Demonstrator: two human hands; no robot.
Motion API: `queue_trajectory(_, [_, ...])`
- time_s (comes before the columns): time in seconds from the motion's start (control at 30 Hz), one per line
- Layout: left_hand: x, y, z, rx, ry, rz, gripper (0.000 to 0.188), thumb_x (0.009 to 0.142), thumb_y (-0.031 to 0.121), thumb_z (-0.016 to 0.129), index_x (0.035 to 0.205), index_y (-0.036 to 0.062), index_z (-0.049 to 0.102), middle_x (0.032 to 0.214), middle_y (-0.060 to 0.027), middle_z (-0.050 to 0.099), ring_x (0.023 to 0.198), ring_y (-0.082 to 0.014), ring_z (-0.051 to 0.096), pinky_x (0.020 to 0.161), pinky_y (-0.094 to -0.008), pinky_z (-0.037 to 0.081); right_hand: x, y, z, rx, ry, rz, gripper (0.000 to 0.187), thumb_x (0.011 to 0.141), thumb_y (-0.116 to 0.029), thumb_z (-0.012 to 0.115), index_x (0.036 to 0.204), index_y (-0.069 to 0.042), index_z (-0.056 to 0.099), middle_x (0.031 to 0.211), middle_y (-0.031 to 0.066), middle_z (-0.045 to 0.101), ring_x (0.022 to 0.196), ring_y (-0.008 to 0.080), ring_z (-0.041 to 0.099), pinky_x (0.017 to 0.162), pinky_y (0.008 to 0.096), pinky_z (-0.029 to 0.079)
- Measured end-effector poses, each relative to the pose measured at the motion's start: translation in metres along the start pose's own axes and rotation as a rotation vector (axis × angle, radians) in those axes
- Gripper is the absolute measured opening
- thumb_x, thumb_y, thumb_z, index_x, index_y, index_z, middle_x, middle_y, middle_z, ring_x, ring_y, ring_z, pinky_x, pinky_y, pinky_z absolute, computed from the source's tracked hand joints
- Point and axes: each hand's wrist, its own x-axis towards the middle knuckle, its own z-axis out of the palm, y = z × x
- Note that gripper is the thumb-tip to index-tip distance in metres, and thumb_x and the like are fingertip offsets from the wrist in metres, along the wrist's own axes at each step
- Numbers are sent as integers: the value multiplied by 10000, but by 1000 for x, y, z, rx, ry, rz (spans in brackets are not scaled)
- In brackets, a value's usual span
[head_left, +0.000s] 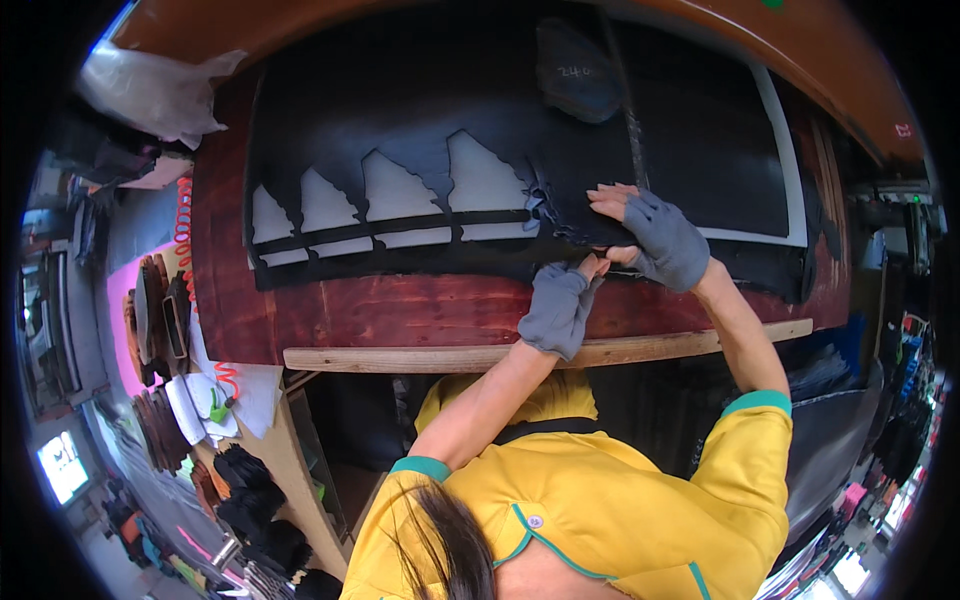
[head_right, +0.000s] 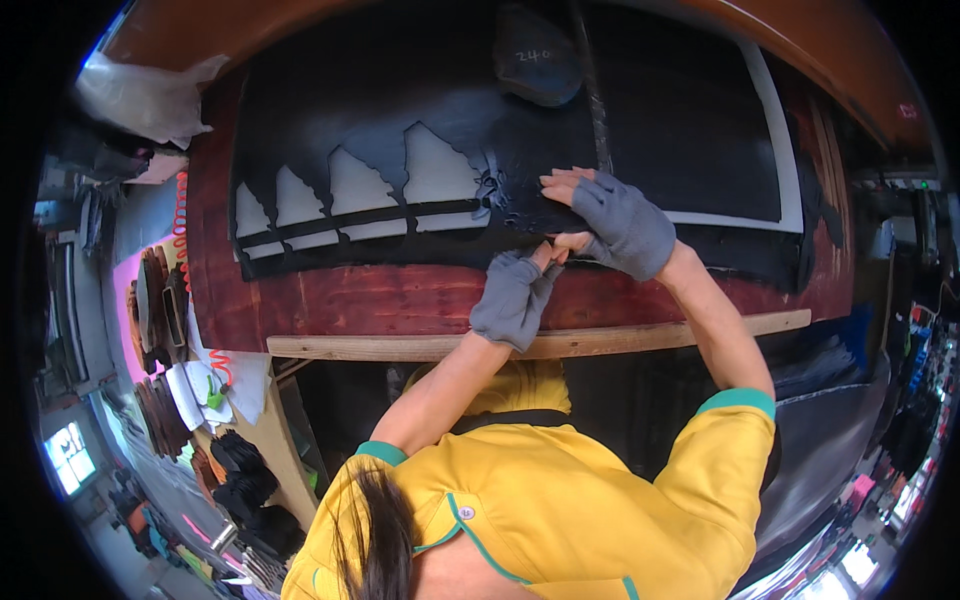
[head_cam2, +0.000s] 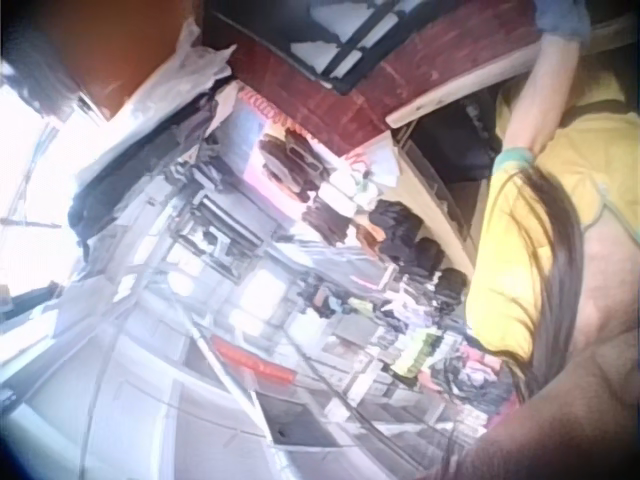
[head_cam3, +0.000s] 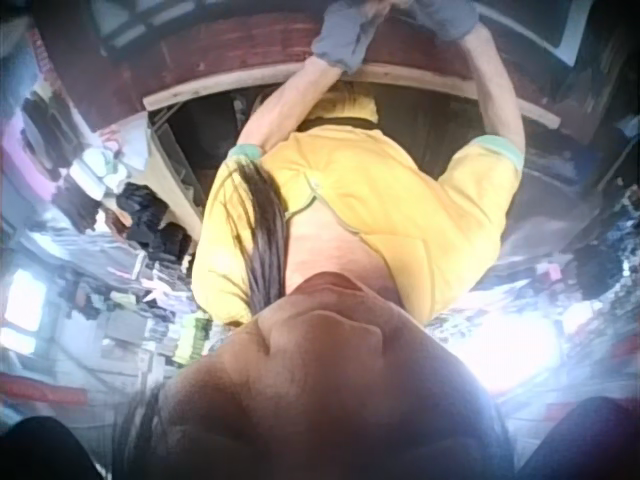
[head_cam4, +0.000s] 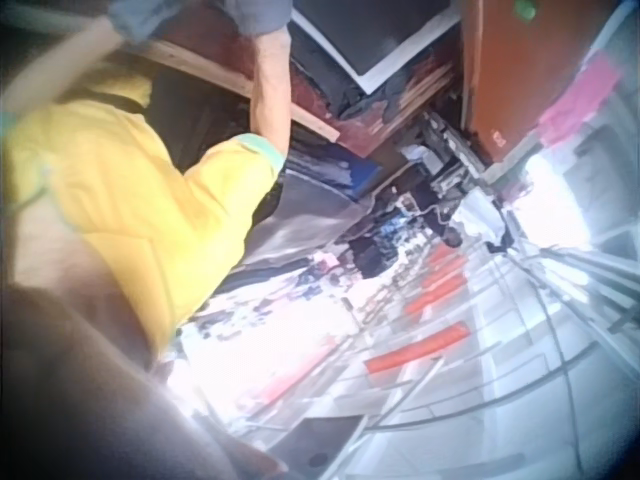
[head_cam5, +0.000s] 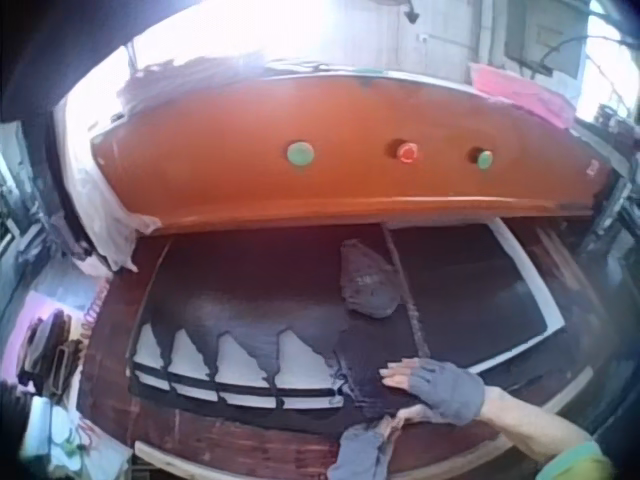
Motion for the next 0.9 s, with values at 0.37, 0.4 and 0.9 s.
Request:
queue_trajectory(0.37, [-2,6,5,254,92,98,242,943,-25,542,1181,7,572,1200,-144,635,1061,-230,645,930,-311,511,28,73,-32,308,842,872,431,891,-310,722,1146,25,629,999,102,672,961,242,634,900,377,510])
queue_trajectory(0.4, [-6,8,6,246,126,63,246,946,-10,544,1192,5,564,1214,-148,627,1070,-235,642,933,-311,507,26,83,-40,772,1142,908,454,891,-290,720,1201,17,596,1185,159,604,1117,277,581,923,433,533])
queue_trajectory(0.9, [1,73,31,24,243,390,351,980,210,619,1254,2,552,1170,-74,629,1035,-156,595,914,-274,480,61,-55,68,-41,288,32,503,801,-143,693,1257,-30,513,1296,207,529,1232,352,510,1083,464,393])
